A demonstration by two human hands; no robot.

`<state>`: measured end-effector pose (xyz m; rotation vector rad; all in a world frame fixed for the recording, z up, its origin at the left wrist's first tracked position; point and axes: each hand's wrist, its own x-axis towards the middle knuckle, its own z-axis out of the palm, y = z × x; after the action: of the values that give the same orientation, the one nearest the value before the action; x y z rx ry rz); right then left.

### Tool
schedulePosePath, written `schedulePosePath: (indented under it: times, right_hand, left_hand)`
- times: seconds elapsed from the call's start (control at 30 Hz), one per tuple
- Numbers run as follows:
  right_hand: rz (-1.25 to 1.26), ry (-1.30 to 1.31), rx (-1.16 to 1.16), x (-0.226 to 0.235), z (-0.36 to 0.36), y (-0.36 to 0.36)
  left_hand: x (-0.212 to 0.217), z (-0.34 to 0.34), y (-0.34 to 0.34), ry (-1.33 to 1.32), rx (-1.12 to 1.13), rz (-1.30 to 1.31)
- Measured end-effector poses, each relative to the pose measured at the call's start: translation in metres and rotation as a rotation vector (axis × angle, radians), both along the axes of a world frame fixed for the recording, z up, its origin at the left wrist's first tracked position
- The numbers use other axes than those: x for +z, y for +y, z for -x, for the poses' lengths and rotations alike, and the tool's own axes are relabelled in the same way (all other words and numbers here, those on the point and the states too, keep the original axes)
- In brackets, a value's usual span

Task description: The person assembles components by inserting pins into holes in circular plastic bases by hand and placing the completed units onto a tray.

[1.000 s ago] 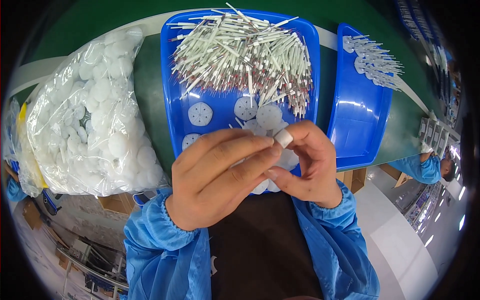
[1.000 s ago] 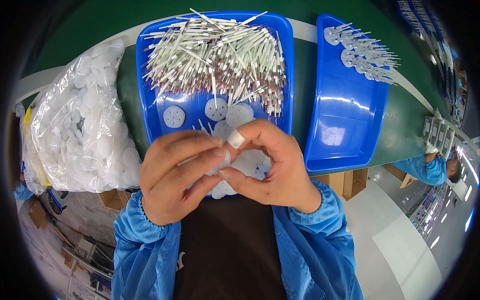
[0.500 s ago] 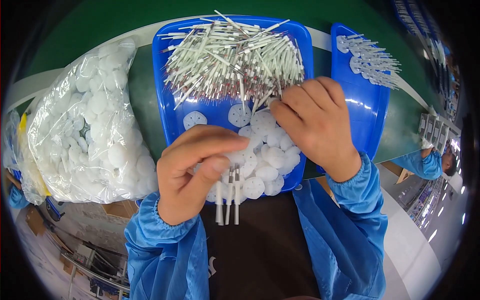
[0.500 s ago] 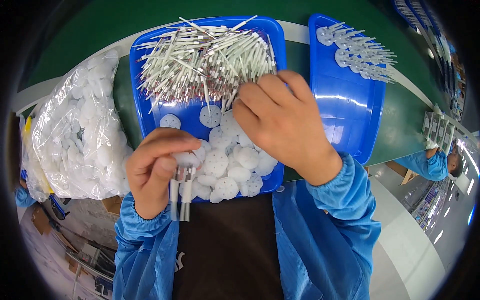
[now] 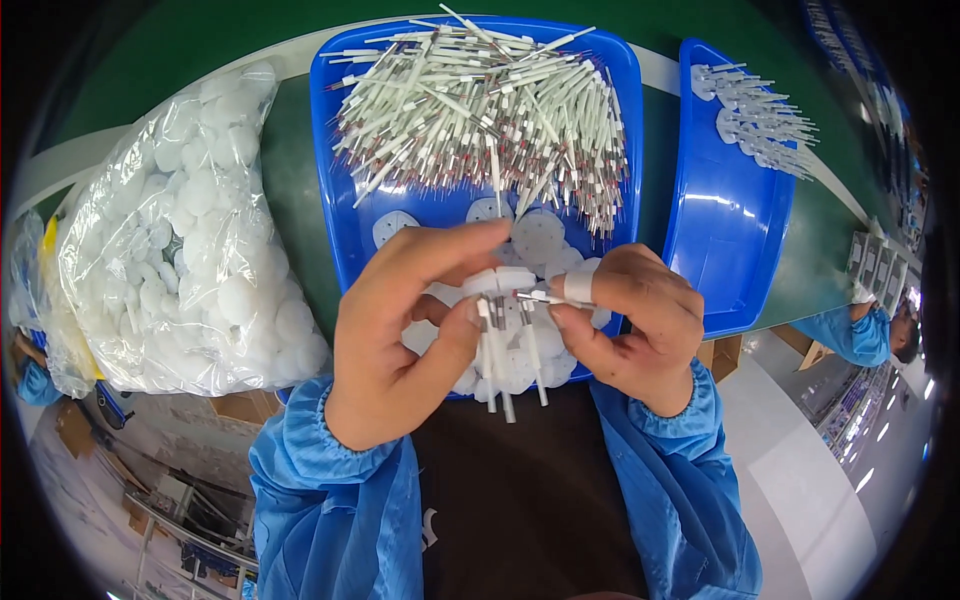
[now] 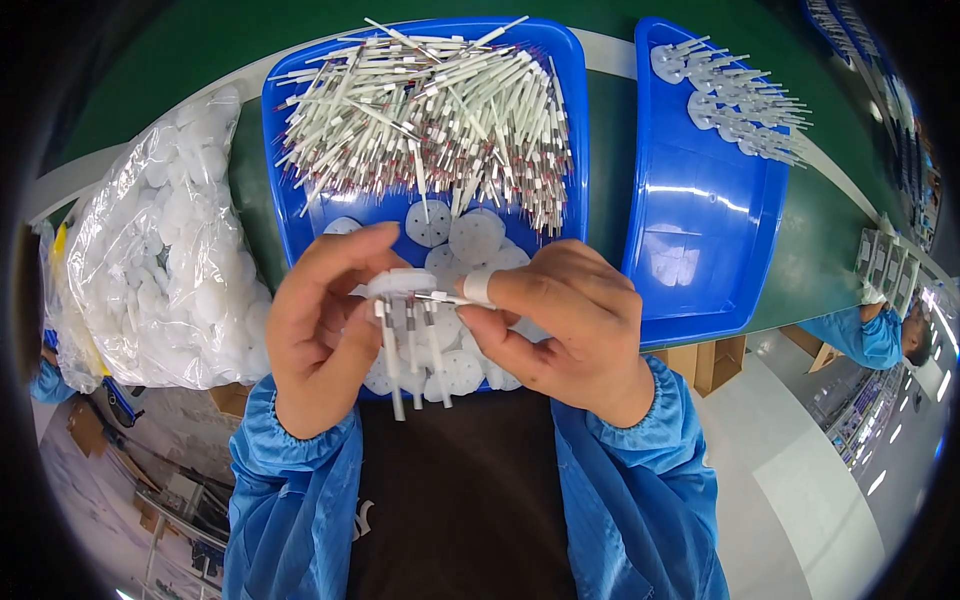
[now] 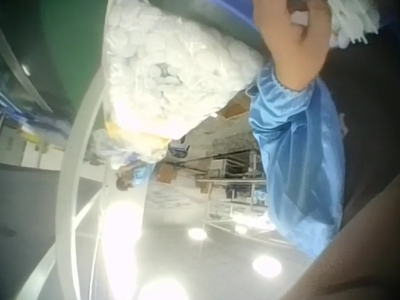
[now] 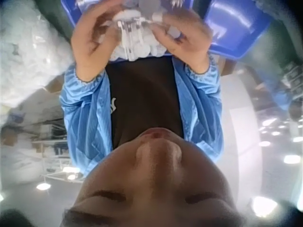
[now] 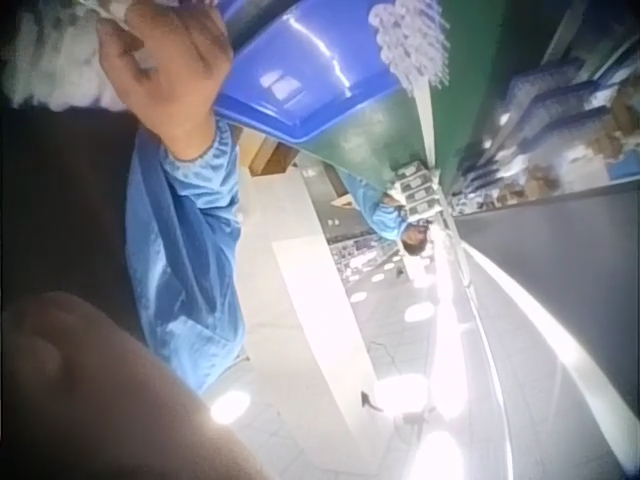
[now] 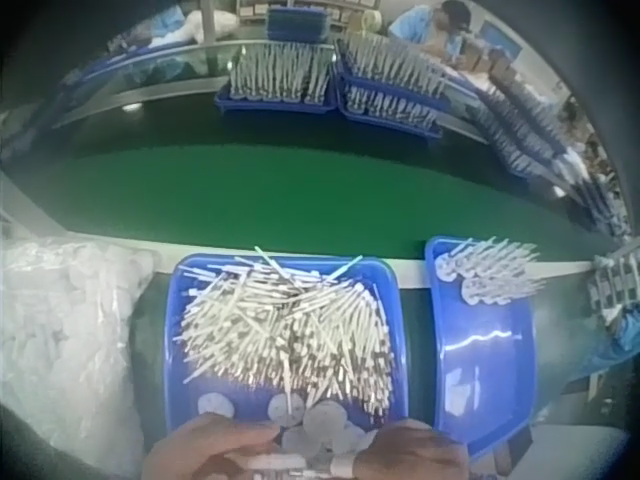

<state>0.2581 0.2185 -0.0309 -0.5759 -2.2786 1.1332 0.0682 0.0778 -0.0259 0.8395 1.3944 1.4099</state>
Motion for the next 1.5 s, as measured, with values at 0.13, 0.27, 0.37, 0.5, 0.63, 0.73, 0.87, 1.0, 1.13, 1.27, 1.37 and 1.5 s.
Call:
schedulePosePath:
  times: [0.13,0.27,0.37,0.5,0.63,0.73,0.87,1.0,1.13,1.27,1.37,1.5]
  right_hand:
    - [0.027,-0.023,-0.007,0.004,-0.003,-0.004]
    - [0.034,-0.055,-0.003,0.006,-0.004,-0.006]
    - [0.055,-0.076,-0.002,0.012,-0.001,-0.008]
    - [0.059,-0.097,-0.017,0.015,0.002,-0.01]
    - [-0.017,-0.191,-0.011,0.019,0.005,-0.008]
    - [-0.26,-0.284,0.003,0.019,0.008,-0.009]
    - [-0.379,-0.307,-0.058,0.015,0.011,-0.016]
    - [-0.497,-0.28,-0.057,0.018,0.011,-0.019]
    - [-0.476,-0.284,-0.026,0.021,0.015,-0.019]
    - [-0.446,-0.202,0.003,0.016,0.02,-0.014]
    - [-0.405,-0.183,0.033,0.014,0.019,-0.012]
    - [-0.321,-0.202,0.02,0.02,0.02,-0.014]
  left_hand:
    - [-0.003,0.001,-0.005,-0.027,0.031,-0.009]
    - [-0.008,0.003,-0.006,0.084,0.007,-0.038]
    - [-0.009,0.0,-0.003,0.247,0.099,-0.054]
    - [-0.01,-0.002,-0.001,0.283,0.094,-0.085]
    - [-0.012,-0.004,-0.003,0.281,0.076,-0.022]
    - [-0.014,-0.005,-0.004,0.401,0.045,-0.016]
    - [-0.012,-0.006,-0.003,0.492,0.03,-0.017]
    - [-0.007,-0.006,-0.008,0.405,0.054,0.067]
    - [-0.001,-0.005,-0.011,0.425,0.067,0.072]
    - [0.0,-0.006,-0.013,0.423,0.087,0.072]
    - [-0.002,-0.008,-0.013,0.448,0.106,0.035]
    - [-0.003,-0.006,-0.014,0.298,0.098,0.058]
